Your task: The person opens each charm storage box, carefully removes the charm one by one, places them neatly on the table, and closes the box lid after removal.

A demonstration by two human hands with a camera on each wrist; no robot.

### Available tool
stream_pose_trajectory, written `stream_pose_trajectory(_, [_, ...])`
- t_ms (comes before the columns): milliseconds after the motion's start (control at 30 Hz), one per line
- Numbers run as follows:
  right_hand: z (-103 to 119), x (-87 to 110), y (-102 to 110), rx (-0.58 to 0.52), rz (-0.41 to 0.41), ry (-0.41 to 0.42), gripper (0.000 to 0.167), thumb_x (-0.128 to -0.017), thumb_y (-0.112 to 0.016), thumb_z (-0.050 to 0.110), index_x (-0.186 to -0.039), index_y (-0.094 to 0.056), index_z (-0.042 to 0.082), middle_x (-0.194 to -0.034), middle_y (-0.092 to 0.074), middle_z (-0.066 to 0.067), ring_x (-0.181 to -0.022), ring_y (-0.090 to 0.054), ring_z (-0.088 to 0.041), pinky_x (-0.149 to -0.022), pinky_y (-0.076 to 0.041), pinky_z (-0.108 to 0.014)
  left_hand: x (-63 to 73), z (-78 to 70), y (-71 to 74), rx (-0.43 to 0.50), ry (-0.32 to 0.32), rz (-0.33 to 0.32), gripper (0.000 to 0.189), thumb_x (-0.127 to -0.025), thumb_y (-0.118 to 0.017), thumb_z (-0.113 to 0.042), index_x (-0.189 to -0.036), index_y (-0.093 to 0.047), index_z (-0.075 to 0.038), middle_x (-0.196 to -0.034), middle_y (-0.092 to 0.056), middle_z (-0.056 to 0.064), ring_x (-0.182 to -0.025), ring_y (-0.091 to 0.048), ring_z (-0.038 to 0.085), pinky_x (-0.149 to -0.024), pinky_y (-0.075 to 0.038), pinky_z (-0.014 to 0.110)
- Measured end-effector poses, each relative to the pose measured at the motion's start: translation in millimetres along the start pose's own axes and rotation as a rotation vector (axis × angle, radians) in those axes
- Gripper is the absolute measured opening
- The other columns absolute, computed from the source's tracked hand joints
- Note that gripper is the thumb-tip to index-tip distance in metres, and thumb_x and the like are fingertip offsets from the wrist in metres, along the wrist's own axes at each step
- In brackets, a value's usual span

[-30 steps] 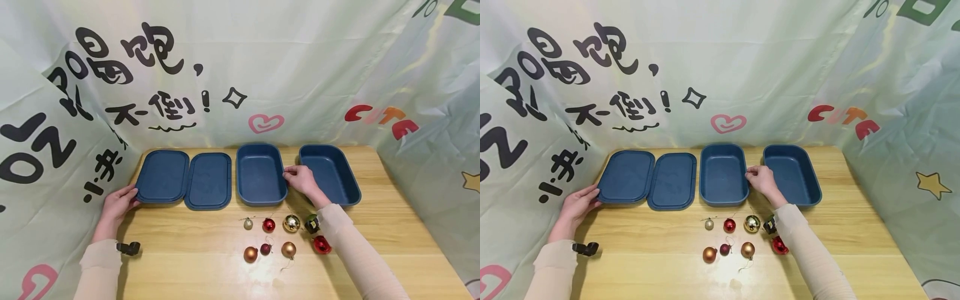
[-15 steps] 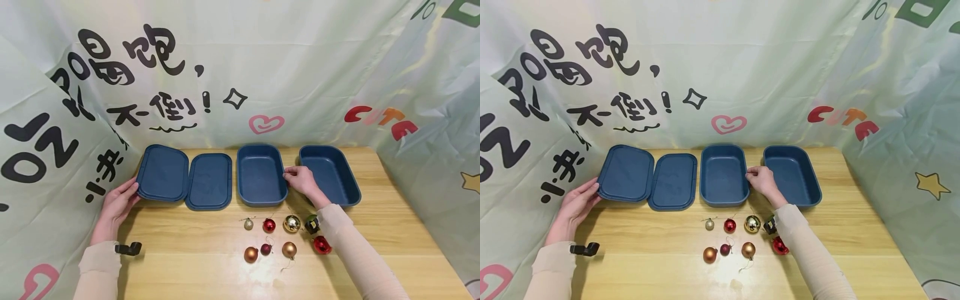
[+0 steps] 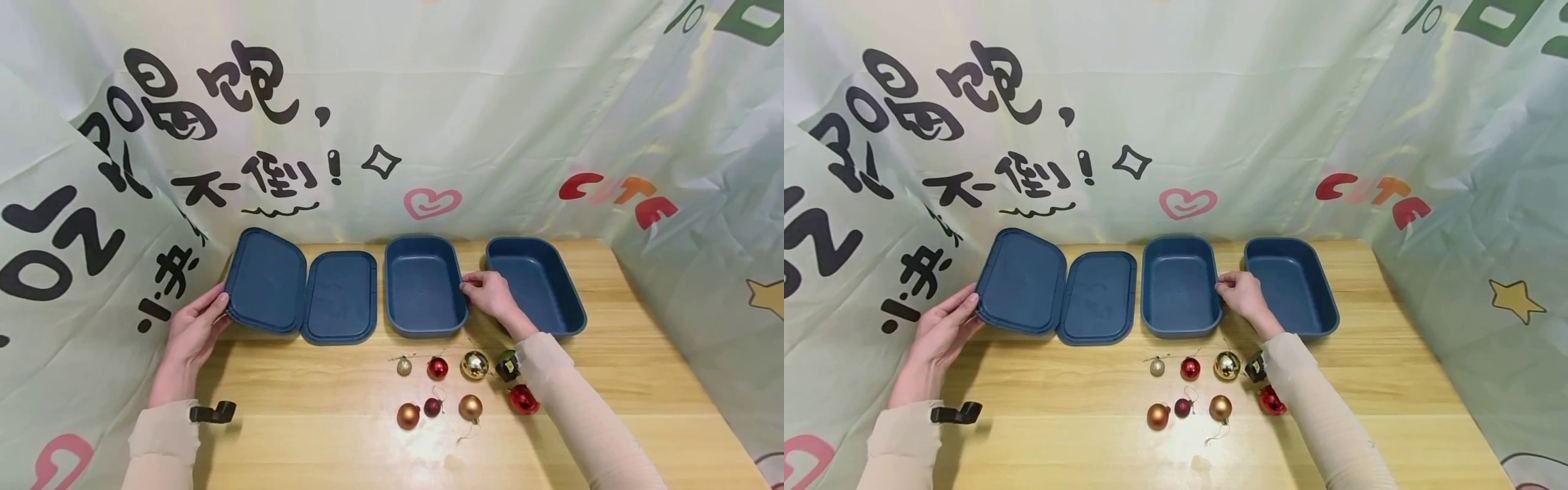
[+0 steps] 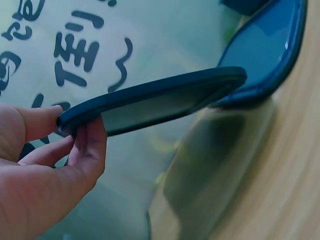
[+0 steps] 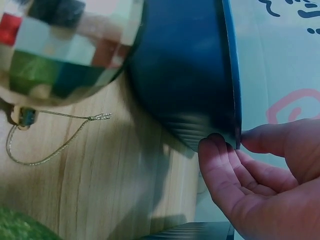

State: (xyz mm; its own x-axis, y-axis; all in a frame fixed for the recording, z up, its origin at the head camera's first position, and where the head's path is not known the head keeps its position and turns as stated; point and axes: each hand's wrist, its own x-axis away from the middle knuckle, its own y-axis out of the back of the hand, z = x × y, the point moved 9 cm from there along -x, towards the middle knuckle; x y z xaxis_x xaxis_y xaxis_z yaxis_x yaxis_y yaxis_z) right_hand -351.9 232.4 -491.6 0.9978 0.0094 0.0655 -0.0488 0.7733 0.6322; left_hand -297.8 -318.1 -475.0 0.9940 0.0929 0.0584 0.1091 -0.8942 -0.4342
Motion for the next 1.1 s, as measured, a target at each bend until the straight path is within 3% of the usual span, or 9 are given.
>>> stream_pose_trajectory(200, [-1.7,-0.6,-0.3,0.007,0.0,0.004,0.031,-0.103,-0.064,0.013,-0.125,-0.073,-0.007,-0.107,-0.079,-0.023,-0.07,-0.071,-0.012,-0.07,-0.054,-0.024,5.8,-4.7,-21.1,0.048,-0.024,0.025,0.031,-0.102,-0.06,0.005,-0.119,-0.08,-0.013,-0.107,-0.081,0.0,-0.091,-0.078,0.009,-0.079,-0.062,0.022])
stream_pose_trajectory(433, [-2.8,1.6,-2.1,-0.024,0.023,-0.017,0.033,-0.105,-0.062,0.013,-0.129,-0.07,-0.008,-0.104,-0.078,-0.025,-0.078,-0.076,-0.038,-0.068,-0.055,-0.025,8.4,-0.2,-40.8,0.033,-0.039,0.077,0.033,-0.103,-0.058,0.006,-0.12,-0.08,-0.012,-0.114,-0.08,-0.001,-0.096,-0.077,0.009,-0.084,-0.062,0.022])
stream_pose_trajectory(633, [-2.1,2.1,-3.0,-0.041,0.029,-0.023,0.033,-0.105,-0.061,0.012,-0.129,-0.069,-0.009,-0.105,-0.077,-0.026,-0.079,-0.075,-0.041,-0.063,-0.055,-0.025,11.6,2.7,-52.7,-0.014,-0.052,0.071,0.031,-0.103,-0.06,0.005,-0.119,-0.079,-0.012,-0.112,-0.08,-0.001,-0.094,-0.077,0.008,-0.084,-0.062,0.022])
stream_pose_trajectory(833, [-1.6,3.1,-4.4,-0.045,0.029,-0.019,0.034,-0.105,-0.061,0.013,-0.129,-0.069,-0.01,-0.106,-0.077,-0.027,-0.076,-0.077,-0.038,-0.063,-0.058,-0.026,17.4,4.8,-65.2,-0.098,-0.076,0.052,0.042,-0.102,-0.062,0.003,-0.144,-0.058,0.005,-0.116,-0.08,-0.005,-0.098,-0.076,0.006,-0.085,-0.061,0.021])
stream_pose_trajectory(1100, [-2.9,4.9,-4.2,-0.049,0.021,-0.036,0.034,-0.105,-0.061,0.013,-0.131,-0.069,-0.008,-0.107,-0.076,-0.027,-0.078,-0.077,-0.04,-0.067,-0.062,-0.033,22.2,9.8,-88.3,-0.187,-0.087,0.011,0.054,-0.102,-0.065,0.001,-0.149,-0.044,0.017,-0.113,-0.079,-0.01,-0.101,-0.075,0.002,-0.087,-0.061,0.019])
